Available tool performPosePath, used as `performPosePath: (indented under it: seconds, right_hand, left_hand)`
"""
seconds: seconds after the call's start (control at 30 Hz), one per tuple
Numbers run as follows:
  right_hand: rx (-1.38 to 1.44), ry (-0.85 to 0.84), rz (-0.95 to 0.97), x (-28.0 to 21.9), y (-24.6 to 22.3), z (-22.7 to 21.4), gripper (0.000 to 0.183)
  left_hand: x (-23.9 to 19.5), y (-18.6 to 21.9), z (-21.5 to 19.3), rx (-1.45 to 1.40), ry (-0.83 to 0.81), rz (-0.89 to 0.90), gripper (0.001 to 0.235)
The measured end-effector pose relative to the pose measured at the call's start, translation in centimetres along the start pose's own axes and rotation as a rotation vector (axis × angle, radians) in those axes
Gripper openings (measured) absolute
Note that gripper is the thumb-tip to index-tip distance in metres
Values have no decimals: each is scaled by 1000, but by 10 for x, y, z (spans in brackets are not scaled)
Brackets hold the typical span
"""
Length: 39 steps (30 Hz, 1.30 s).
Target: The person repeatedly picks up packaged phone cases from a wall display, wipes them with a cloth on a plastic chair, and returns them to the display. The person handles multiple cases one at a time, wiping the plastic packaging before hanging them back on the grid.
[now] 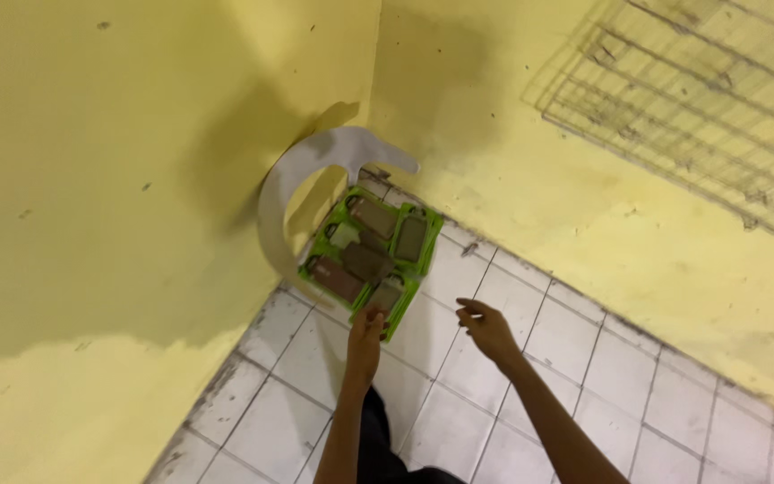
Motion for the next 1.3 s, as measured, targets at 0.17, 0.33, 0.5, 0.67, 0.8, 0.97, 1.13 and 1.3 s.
performPosePath:
  seconds: [0.17, 0.33, 0.5, 0.67, 0.8, 0.97, 1.13, 1.3]
  right_hand:
    - [-26, -46, 72, 138, 86, 24, 41]
    - [-292, 81, 4, 252, 180, 74, 40]
    - [-438, 123, 148, 312, 211, 122, 63]
    - [-512, -54, 468, 313, 205, 122, 84]
    - [-522, -60, 477, 320, 203, 119, 65]
    - [-463, 25, 279, 306, 218, 106, 30]
    - [-82, -58, 164, 279, 191, 67, 20]
    - [-75, -885, 115, 228, 136, 84, 23]
  left_hand:
    - [112, 7, 34, 183, 53, 70, 28]
    - [174, -17, 34, 275, 147, -36, 31]
    - [183, -62, 18, 203, 326, -324, 30]
    - [173, -105, 46, 31, 381, -470, 31]
    - [164, -119, 78, -57, 426, -527, 28]
    - [153, -117, 97, -130, 466, -531, 25]
    - [153, -100, 87, -161, 549, -405, 30]
    - [127, -115, 77, -459, 434, -698, 45]
Point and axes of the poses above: each hand's wrist, its own x-axis towards the middle knuckle, its own z-axis out of the palm, y = z × x, the point moved 5 cm from there along x, towards the middle knuckle, and after that the axes turned 13 degrees about -z, right-handed, at the moved point
